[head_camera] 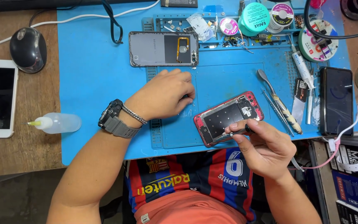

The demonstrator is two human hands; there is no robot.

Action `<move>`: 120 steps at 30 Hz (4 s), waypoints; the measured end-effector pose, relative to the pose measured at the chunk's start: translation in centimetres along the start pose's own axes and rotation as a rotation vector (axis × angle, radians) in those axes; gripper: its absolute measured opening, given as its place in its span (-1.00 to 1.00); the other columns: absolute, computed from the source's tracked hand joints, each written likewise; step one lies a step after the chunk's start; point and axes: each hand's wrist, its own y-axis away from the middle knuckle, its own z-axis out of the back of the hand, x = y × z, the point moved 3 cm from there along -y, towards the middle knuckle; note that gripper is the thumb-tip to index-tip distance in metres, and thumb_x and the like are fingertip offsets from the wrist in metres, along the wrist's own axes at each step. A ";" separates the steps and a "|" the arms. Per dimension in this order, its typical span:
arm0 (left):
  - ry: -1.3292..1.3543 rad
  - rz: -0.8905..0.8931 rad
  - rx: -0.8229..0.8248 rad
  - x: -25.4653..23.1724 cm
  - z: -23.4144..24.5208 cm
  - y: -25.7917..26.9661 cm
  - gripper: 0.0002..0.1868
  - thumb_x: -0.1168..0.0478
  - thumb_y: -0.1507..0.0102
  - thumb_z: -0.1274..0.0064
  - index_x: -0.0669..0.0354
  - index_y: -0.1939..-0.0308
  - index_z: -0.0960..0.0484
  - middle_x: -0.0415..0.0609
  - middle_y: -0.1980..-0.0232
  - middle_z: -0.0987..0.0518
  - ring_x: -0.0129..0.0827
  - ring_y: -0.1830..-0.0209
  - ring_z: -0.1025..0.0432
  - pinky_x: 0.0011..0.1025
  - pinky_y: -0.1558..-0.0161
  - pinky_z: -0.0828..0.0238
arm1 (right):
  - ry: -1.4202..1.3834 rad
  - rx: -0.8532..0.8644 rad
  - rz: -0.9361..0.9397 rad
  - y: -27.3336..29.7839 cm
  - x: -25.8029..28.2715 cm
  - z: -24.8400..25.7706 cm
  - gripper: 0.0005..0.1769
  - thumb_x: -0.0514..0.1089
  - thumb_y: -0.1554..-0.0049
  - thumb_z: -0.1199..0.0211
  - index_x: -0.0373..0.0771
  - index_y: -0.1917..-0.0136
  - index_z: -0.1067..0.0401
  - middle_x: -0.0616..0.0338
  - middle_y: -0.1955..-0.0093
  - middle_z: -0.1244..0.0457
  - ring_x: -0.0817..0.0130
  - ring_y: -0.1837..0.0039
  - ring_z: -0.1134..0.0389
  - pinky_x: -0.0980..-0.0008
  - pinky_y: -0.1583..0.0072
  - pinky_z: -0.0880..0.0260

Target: The person uses a screwdriver to remove screws from the back of a red smartphone. They then use a plastic pry tool to separate the screen from the phone's frame. Finally, they use tweezers to remove small components from the disassembled device.

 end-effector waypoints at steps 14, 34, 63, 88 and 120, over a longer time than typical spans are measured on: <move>0.075 -0.083 0.075 1.1 -1.4 -0.2 -0.81 0.13 -0.36 0.01 -0.10 0.14 -0.74 -0.16 0.15 -0.51 -0.14 0.11 -0.37 -0.09 0.13 -0.26 | -0.085 0.407 0.085 -2.2 3.1 -1.8 -0.67 -0.45 -0.20 -0.21 -0.08 -0.13 -0.40 -0.10 -0.08 -0.37 0.03 -0.10 -0.57 -0.08 -0.22 -0.77; 0.150 -0.522 0.143 -6.2 -3.4 1.0 -0.81 -0.01 -0.17 -0.25 -0.10 0.22 -0.74 -0.18 0.23 -0.41 -0.17 0.14 -0.29 -0.14 0.20 -0.15 | -0.062 0.271 0.104 -2.3 2.9 -1.7 -0.74 -0.38 -0.23 -0.21 -0.11 -0.14 -0.44 0.08 0.05 -0.24 0.25 0.03 -0.36 0.00 -0.27 -0.64; -0.344 -0.488 -0.009 -8.7 -4.0 2.5 -0.91 0.25 -0.27 -0.02 0.02 0.32 -0.61 -0.12 0.34 -0.50 -0.20 0.29 -0.34 -0.27 0.30 -0.21 | -0.024 -0.196 -0.098 1.3 0.5 3.7 -0.39 -0.48 -0.22 -0.18 -0.02 -0.45 -0.32 -0.32 -0.11 -0.31 -0.19 -0.02 -0.51 -0.07 -0.17 -0.71; -0.204 -0.502 0.075 -7.9 -3.2 1.9 -0.88 0.14 -0.32 -0.01 -0.05 0.27 -0.64 -0.14 0.26 -0.53 -0.19 0.21 -0.40 -0.21 0.25 -0.23 | -0.064 -0.310 -0.139 2.8 -1.0 4.8 -0.43 -0.51 -0.23 -0.16 -0.10 -0.43 -0.32 -0.34 -0.09 -0.29 -0.20 -0.03 -0.47 -0.09 -0.14 -0.68; 0.094 -0.165 0.050 -0.1 -0.7 0.0 -0.87 0.25 -0.37 0.08 0.09 0.17 -0.60 -0.09 0.24 -0.52 -0.15 0.20 -0.38 -0.17 0.18 -0.28 | -0.033 -0.293 -0.124 3.2 -0.8 4.7 -0.44 -0.52 -0.23 -0.15 -0.14 -0.43 -0.30 -0.38 -0.03 -0.28 -0.21 -0.02 -0.48 -0.09 -0.14 -0.68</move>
